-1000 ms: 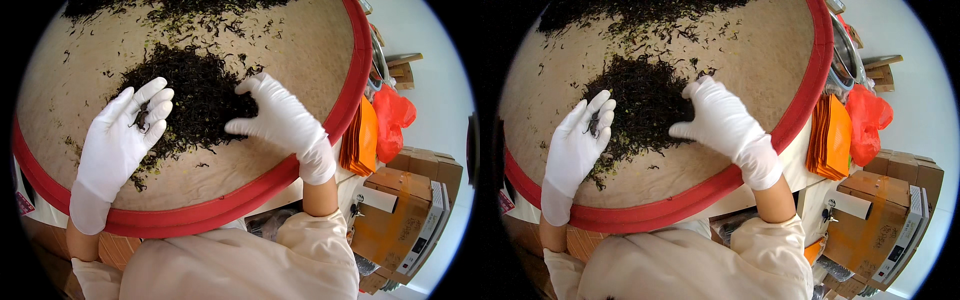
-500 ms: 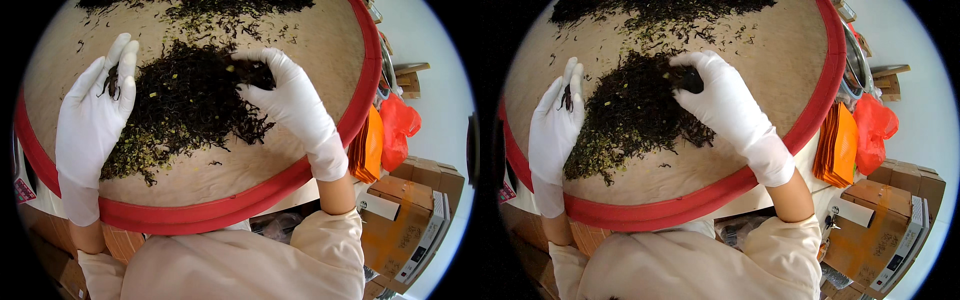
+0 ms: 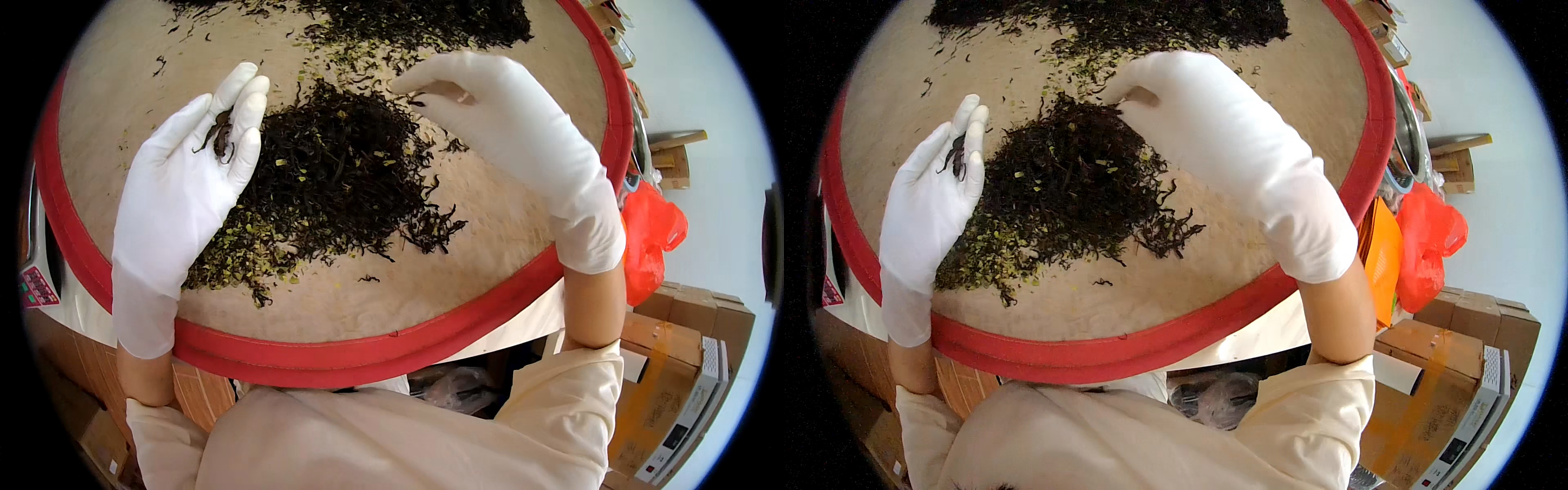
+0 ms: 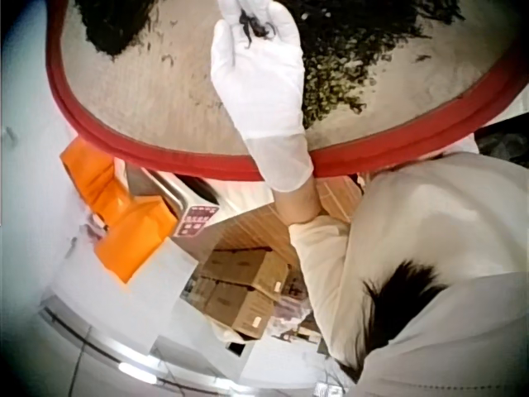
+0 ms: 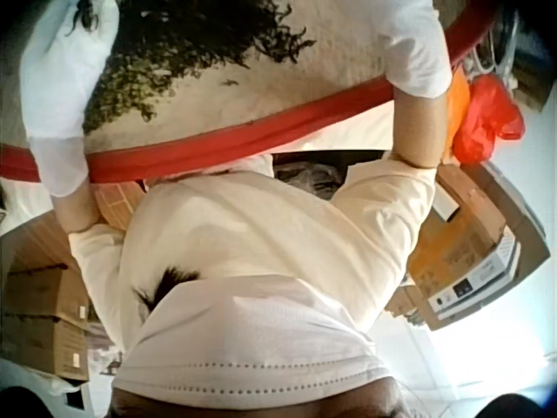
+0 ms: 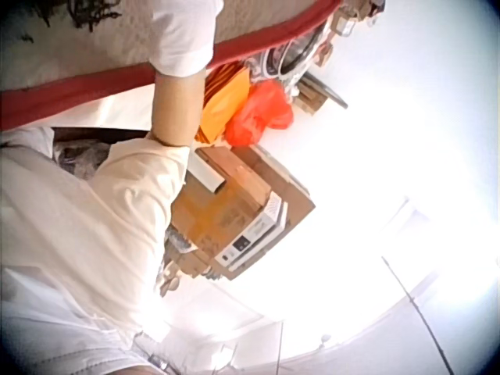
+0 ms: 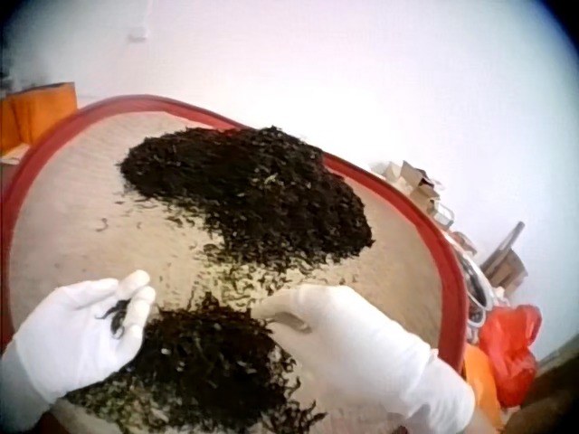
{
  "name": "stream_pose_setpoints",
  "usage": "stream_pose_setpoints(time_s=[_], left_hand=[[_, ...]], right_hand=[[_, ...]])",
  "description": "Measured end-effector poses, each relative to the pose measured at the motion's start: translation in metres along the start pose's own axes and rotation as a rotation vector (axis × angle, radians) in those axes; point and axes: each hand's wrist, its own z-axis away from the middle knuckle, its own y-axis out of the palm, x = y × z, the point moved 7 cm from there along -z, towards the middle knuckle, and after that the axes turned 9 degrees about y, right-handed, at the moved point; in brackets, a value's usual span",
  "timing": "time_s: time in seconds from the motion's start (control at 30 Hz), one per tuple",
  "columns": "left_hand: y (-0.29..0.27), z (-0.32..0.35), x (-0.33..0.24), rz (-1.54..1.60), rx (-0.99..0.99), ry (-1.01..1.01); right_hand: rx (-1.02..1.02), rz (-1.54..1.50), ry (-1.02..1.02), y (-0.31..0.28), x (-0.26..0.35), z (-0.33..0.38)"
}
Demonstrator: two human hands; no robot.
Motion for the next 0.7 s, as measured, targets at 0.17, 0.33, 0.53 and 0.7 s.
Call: stream_pose_setpoints(time_s=[0.17, 0.33, 0.53, 0.7], left_hand=[[-0.002, 0.000, -0.002, 0.069, -0.028, 0.047], [-0.012, -0.004, 0.001, -0.028, -0.087, 0.013], [-0.015, -0.004, -0.001, -0.022, -0.088, 0.031], [-0.013, -0.004, 0.005, -0.028, -0.095, 0.005]], right_hand=[[0.067, 0.211, -0.487, 0.038, 0.049, -0.016], [0.017, 0.468, -0.434, 0.075, 0.037, -0.005], [0.030, 0.119, -0.469, 0.051, 0.023, 0.002], [0.212, -0.353, 0.057, 0.038, -0.014, 0.001]])
